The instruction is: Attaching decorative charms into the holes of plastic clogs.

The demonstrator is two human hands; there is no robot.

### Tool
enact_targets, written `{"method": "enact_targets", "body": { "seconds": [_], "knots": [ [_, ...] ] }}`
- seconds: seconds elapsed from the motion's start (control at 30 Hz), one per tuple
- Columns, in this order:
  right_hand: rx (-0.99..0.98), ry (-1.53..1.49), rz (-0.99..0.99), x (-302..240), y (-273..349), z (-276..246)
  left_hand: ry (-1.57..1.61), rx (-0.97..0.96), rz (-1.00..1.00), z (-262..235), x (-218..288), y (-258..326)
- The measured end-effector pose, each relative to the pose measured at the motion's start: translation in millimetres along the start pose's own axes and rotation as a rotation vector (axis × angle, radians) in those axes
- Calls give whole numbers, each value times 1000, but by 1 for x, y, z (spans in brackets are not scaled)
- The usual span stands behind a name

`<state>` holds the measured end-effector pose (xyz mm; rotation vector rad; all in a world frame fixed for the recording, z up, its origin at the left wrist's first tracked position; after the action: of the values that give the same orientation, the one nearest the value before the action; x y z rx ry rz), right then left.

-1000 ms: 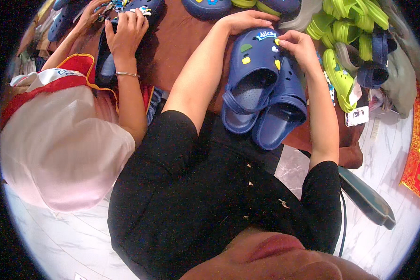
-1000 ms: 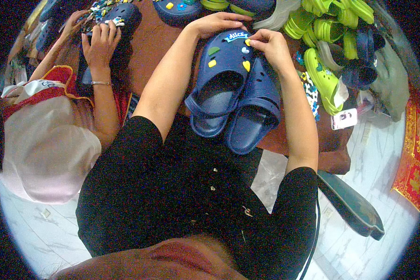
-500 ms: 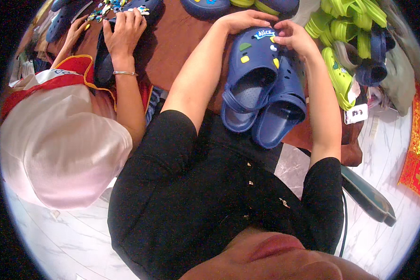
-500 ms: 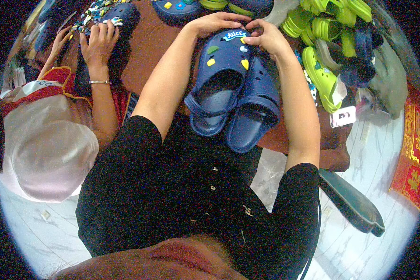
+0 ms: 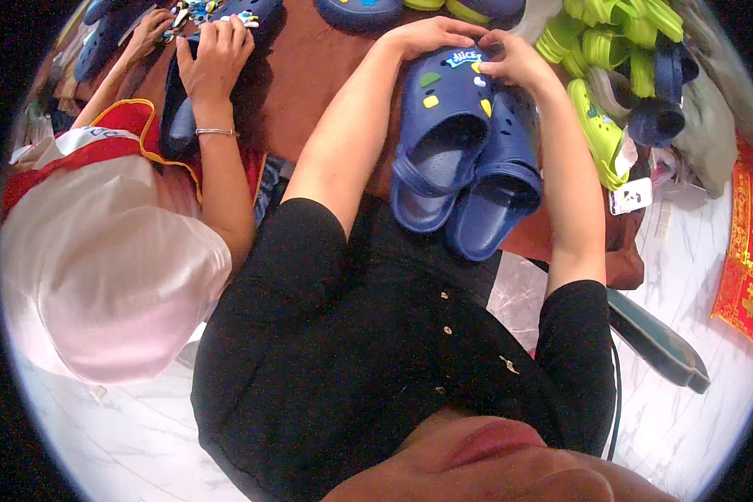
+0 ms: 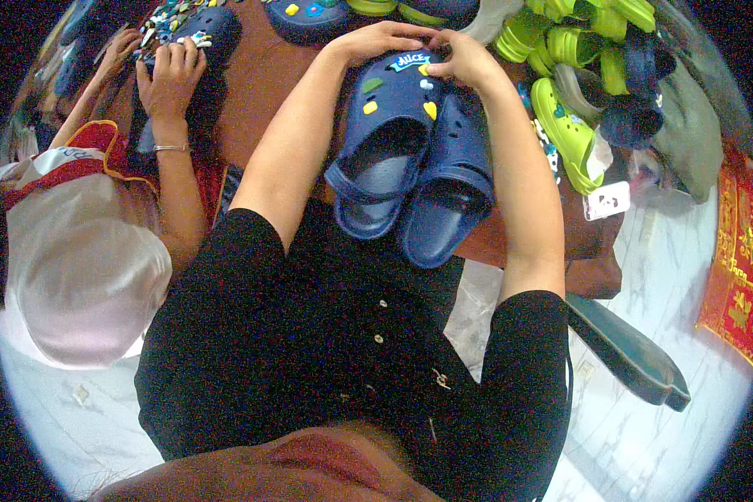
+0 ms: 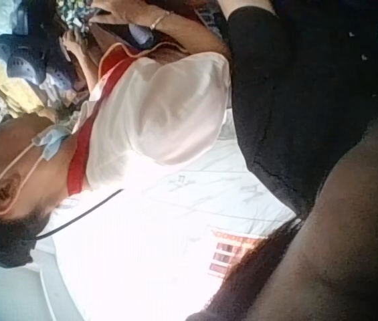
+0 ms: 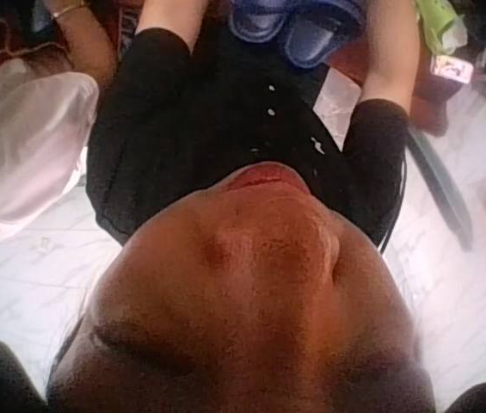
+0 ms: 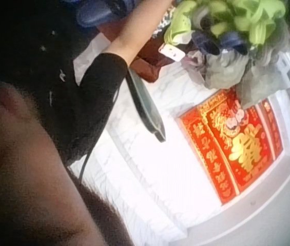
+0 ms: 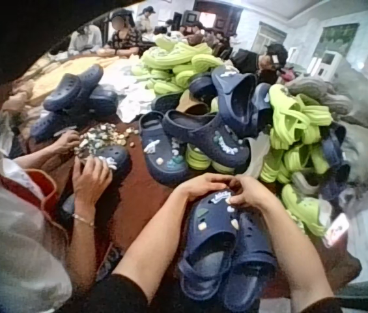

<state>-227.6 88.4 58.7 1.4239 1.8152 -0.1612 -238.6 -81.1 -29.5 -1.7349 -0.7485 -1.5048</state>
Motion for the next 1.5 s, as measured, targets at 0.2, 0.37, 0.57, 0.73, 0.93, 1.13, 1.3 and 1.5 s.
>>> {"method": "enact_targets", "body": {
  "seconds": [0.2,0.37,0.57,0.73,0.93,1.13,1.3,1.5],
  "knots": [
    [9,141,-127,9,-8,4,39,-9,-9,1,4,1],
    [25,78,-127,9,-12,8,8,-10,20,-3,0,0],
    [11,84,-157,11,-6,-4,34,-54,18,-2,5,-6],
    [163,-284,-206,26,16,-16,87,-72,-40,-3,3,3],
    [669,-37,-196,124,36,-99,118,-69,-62,1,16,-2],
    [548,289,-55,148,38,-72,135,-75,-93,-4,13,8],
    [299,168,-29,159,43,-45,180,-86,-103,2,8,4],
    [471,178,-27,133,60,-39,207,-86,-116,-5,13,3]
  ]
}}
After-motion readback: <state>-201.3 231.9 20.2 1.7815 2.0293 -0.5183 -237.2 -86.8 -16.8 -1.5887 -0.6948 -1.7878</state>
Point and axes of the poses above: each hand's wrist, its own y-axis away from the middle knuckle, its own z-axis out of the palm, x = y × z, the point moved 2 cm from there along -y, towards the middle knuckle, and after that the axes turned 7 degrees about -y, right-handed, at the moved point
